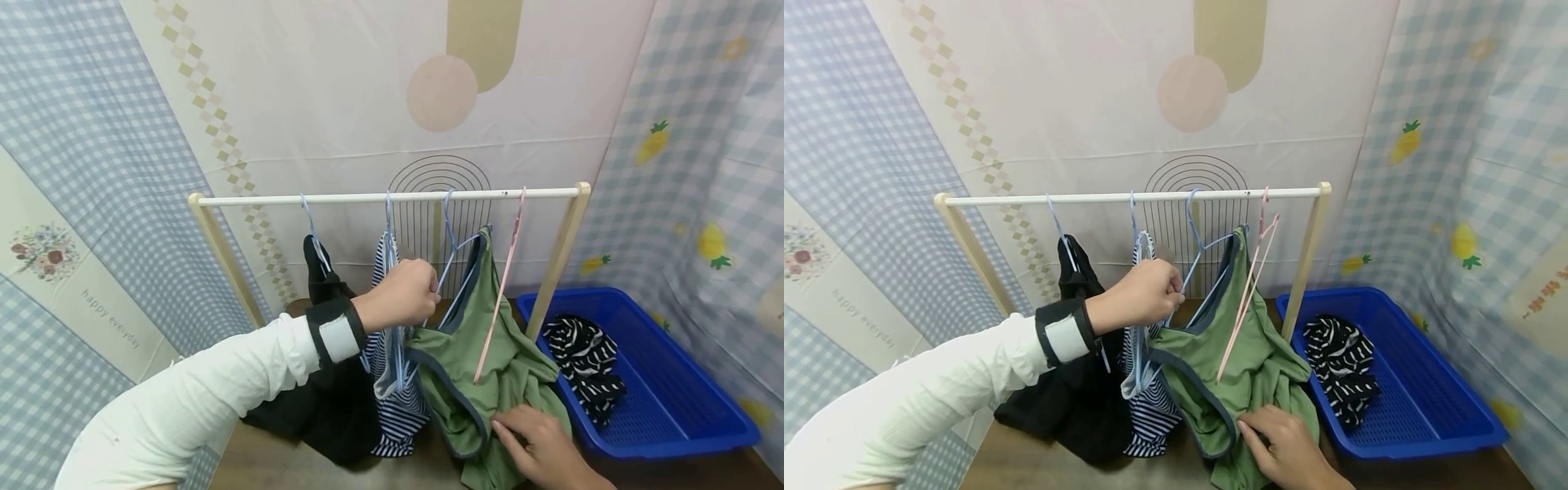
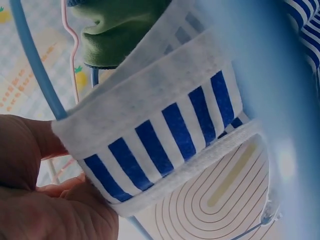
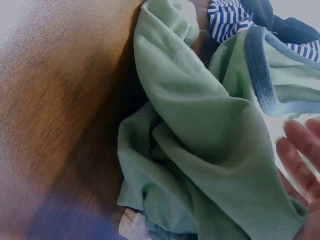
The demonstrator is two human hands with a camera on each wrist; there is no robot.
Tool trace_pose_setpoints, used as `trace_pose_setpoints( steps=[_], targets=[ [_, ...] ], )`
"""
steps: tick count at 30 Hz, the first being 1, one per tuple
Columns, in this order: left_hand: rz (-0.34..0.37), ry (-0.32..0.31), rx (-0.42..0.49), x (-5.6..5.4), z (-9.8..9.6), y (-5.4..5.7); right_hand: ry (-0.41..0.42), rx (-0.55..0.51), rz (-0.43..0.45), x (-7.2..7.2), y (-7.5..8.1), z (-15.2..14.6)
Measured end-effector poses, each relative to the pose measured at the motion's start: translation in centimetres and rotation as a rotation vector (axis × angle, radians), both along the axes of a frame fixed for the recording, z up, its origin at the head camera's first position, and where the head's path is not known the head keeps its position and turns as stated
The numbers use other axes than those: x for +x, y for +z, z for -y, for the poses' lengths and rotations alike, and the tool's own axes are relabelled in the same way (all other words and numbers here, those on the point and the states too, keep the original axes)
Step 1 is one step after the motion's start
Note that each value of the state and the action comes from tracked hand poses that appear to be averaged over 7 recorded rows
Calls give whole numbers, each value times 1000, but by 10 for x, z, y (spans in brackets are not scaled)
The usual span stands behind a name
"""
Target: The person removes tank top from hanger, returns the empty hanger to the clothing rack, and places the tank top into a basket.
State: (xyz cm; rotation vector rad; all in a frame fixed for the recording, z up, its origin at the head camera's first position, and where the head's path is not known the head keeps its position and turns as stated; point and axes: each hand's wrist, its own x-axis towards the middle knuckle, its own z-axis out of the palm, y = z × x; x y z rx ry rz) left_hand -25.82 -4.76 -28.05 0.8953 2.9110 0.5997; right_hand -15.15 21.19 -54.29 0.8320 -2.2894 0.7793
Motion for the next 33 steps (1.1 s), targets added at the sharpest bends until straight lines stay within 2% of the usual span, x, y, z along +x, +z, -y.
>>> trace_pose_setpoints(
  steps=[7, 20, 27, 33],
  targets=[
    [19, 15, 9, 1, 0, 0, -7, 7, 30, 1, 0, -1],
    [3, 13, 36, -1, 1, -3, -3, 2, 33, 2, 0, -2],
    [13, 38, 36, 1, 1, 1, -16, 2, 30, 2, -2, -3],
    [10, 63, 45, 3, 0, 9, -22, 2, 29, 1, 0, -2]
  ],
)
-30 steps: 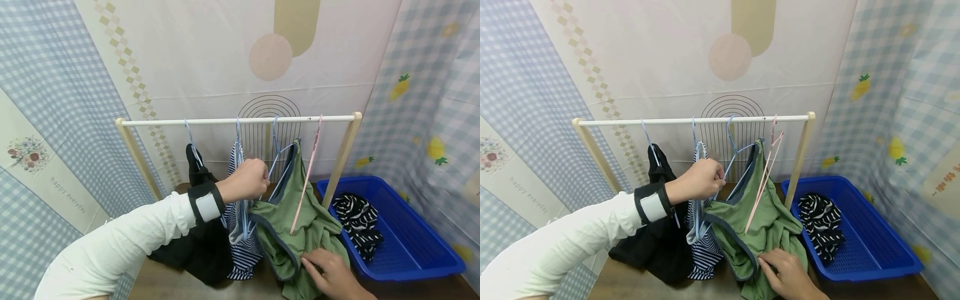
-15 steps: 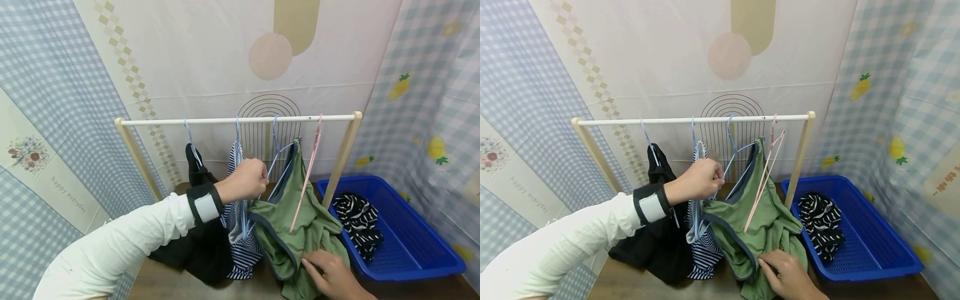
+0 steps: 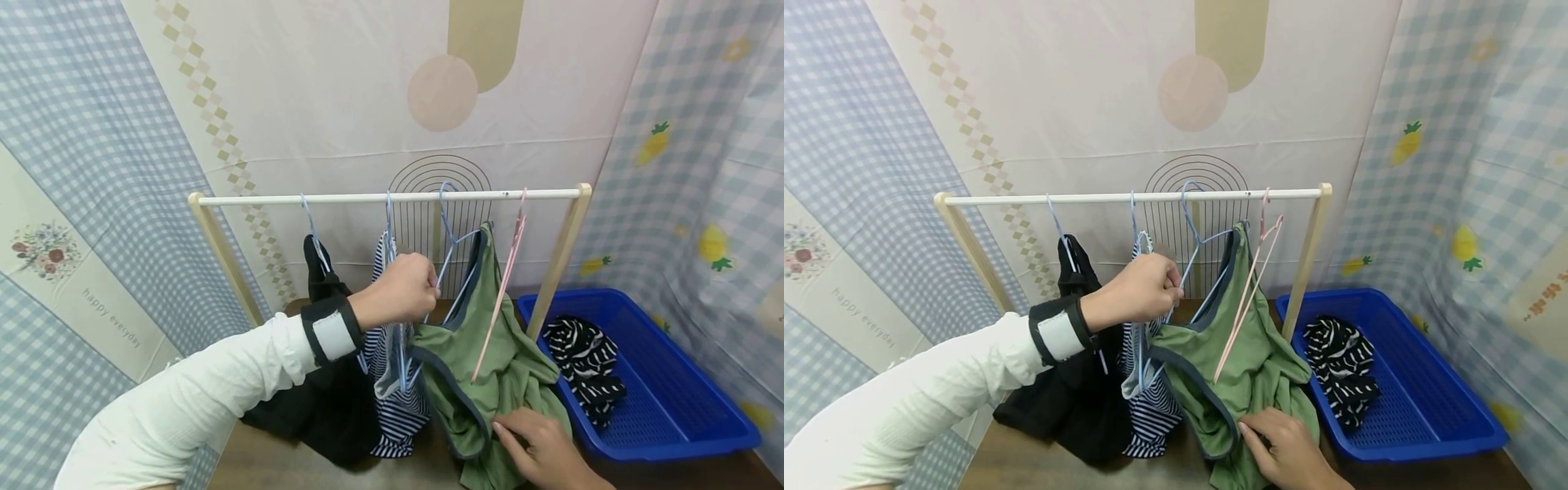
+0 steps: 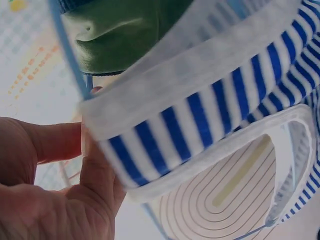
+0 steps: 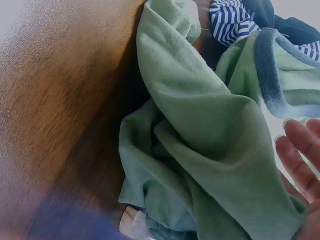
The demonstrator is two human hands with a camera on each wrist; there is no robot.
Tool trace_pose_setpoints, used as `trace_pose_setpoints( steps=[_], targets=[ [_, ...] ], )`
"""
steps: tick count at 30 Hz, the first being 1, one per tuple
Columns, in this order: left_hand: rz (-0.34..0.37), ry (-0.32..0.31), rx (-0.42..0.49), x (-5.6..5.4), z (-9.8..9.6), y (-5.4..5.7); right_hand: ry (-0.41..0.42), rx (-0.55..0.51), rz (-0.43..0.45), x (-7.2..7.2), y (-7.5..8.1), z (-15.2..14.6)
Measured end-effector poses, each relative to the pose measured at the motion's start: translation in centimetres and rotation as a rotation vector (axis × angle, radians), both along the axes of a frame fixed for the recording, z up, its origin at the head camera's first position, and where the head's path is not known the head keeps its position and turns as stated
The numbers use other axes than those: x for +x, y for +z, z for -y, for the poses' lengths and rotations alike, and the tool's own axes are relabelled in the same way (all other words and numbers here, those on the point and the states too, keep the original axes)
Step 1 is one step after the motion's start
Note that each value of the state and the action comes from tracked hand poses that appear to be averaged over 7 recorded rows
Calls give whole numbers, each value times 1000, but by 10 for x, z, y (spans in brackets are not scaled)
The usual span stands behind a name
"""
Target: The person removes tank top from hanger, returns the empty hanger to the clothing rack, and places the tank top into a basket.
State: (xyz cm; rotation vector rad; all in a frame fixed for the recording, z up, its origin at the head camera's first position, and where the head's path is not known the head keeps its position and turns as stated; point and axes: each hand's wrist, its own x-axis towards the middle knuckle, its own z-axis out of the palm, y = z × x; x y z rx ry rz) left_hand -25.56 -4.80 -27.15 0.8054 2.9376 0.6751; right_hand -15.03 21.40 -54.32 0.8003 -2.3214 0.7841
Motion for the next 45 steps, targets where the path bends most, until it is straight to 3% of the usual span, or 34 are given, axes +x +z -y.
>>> trace_pose_setpoints(
  steps=[5, 11, 18, 22, 28, 35, 40, 45],
  targets=[
    [0, 3, 27, 4, 0, 8, 17, -7, -13, 0, 3, 0],
    [53, -3, 66, 12, 0, 14, 28, -8, -29, 0, 6, -1],
    [87, -39, 130, 31, 6, 20, 38, 2, -47, -2, 7, -2],
    [141, -56, 190, 43, 11, 20, 35, -7, -46, -3, 7, -3],
    [208, -63, 290, 54, 16, 12, 20, -12, -56, -2, 8, -3],
    [295, -40, 405, 67, 19, -5, 30, -19, -58, -3, 12, -5],
    [351, -17, 464, 66, 24, -12, 27, -27, -74, -1, 11, -5],
    [380, 7, 490, 62, 28, -23, -8, -78, -27, 6, 7, -2]
  ],
)
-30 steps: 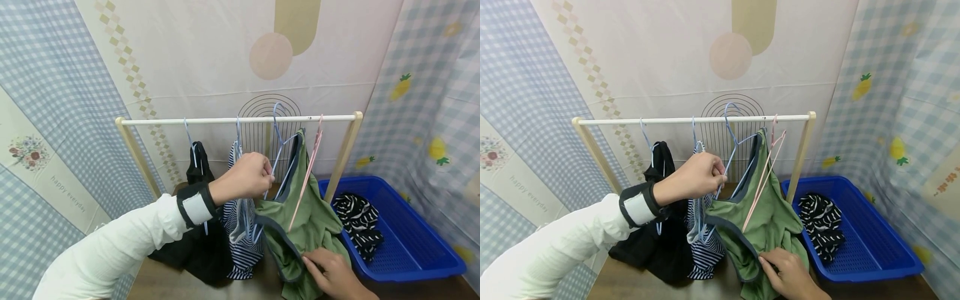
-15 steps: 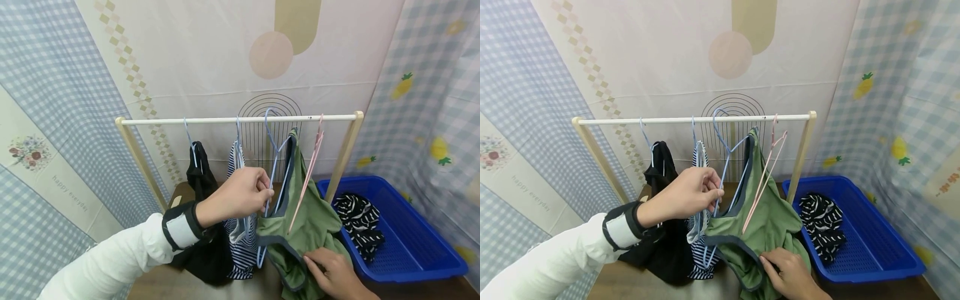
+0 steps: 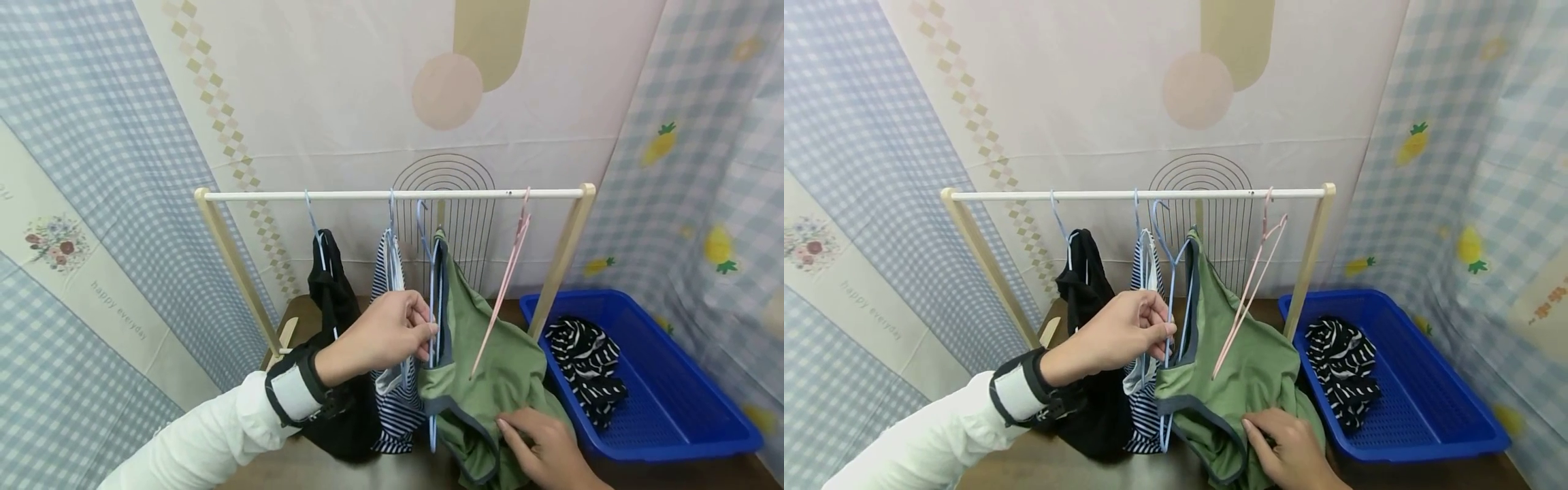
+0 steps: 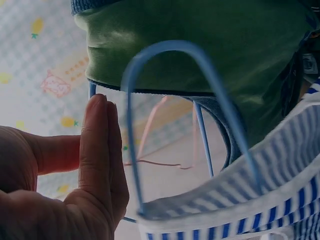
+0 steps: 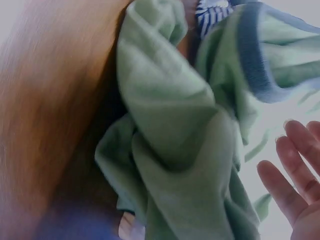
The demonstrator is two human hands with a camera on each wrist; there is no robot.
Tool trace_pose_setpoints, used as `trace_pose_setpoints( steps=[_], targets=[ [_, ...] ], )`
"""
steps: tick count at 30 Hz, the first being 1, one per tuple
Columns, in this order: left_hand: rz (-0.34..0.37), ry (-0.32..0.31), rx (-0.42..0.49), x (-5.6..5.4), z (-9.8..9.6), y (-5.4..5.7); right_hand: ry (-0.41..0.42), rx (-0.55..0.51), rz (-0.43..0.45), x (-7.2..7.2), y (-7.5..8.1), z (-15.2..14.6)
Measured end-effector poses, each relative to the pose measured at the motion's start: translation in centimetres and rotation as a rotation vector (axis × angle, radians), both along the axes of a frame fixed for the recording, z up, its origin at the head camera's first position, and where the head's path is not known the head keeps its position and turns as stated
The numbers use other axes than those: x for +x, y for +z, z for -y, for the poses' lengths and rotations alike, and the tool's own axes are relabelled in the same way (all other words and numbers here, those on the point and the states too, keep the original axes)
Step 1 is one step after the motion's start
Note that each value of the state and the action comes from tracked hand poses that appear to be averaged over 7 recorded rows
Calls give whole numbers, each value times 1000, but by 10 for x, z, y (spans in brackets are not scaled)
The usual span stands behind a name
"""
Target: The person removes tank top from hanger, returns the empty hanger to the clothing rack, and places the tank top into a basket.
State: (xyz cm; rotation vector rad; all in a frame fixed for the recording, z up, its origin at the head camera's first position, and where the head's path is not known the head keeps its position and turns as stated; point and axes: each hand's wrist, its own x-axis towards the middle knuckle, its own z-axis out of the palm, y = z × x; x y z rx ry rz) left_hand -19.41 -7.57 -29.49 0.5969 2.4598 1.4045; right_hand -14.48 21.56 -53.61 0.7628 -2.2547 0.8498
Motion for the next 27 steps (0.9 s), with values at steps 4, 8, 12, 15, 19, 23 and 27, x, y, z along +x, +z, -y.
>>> trace_pose_setpoints(
  steps=[4, 8, 12, 15, 19, 23, 27],
  targets=[
    [2, 6, -4, -3, 2, -10, -17, -41, 21, 4, -2, 3],
    [7, 14, 4, -3, 3, -13, -10, -50, 35, 5, -1, 6],
    [9, 12, 13, -3, 2, -14, -12, -43, 50, 6, -1, 7],
    [12, 11, 13, -3, 2, -14, -11, -40, 50, 6, -1, 8],
    [14, 15, 11, -4, 1, -13, -4, -46, 47, 5, -1, 10],
    [19, 16, 17, -6, 2, -14, 6, -51, 37, 4, 1, 12],
    [19, 15, 23, -7, 2, -16, 17, -64, 44, 4, 3, 14]
  ],
)
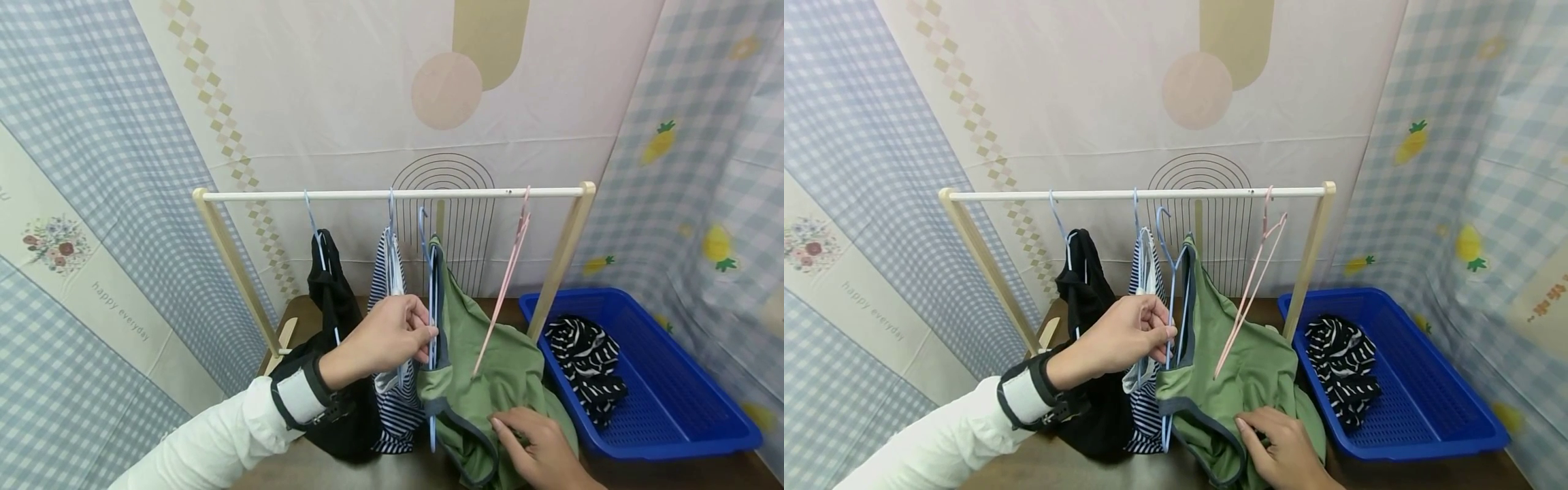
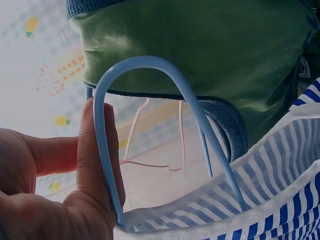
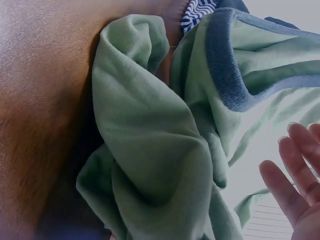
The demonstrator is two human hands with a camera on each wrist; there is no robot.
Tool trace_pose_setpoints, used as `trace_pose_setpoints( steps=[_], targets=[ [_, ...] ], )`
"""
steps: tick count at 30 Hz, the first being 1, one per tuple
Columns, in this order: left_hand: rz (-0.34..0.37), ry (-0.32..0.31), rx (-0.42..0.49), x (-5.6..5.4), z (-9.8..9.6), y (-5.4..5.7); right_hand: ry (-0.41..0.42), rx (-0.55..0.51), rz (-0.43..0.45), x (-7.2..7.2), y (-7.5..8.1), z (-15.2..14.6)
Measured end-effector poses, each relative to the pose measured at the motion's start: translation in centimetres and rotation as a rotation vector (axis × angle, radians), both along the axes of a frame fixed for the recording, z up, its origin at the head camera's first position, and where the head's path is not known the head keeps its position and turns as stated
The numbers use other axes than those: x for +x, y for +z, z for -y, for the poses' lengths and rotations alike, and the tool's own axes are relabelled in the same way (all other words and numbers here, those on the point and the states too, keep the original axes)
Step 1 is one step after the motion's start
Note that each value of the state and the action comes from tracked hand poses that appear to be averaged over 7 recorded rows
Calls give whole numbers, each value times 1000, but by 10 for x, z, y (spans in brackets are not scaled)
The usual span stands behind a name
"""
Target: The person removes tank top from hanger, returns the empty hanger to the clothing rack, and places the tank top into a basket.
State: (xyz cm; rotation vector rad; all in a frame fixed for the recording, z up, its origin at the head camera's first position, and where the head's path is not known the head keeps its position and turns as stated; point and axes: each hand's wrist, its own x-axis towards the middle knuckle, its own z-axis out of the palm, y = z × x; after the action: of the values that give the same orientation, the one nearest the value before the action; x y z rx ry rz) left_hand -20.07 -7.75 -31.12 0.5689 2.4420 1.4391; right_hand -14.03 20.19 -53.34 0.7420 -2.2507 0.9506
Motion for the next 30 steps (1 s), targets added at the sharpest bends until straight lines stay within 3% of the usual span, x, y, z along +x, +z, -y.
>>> trace_pose_setpoints(
  steps=[11, 14, 18, 23, 26, 30],
  targets=[
    [2, 11, -3, -2, 0, -2, 89, -36, -52, 4, 11, 6],
    [-5, 9, -4, -2, -1, -2, 143, -57, -115, 5, 19, 10],
    [-9, 9, -4, -2, -1, -2, 227, -119, -264, 5, 41, 21],
    [-6, 10, -3, -1, -1, -4, 357, -190, -431, 6, 83, 39],
    [-3, 8, 0, 0, -1, -4, 363, -187, -458, 8, 104, 49],
    [-10, 6, -3, 0, -1, -4, 290, -153, -455, 10, 118, 61]
  ],
)
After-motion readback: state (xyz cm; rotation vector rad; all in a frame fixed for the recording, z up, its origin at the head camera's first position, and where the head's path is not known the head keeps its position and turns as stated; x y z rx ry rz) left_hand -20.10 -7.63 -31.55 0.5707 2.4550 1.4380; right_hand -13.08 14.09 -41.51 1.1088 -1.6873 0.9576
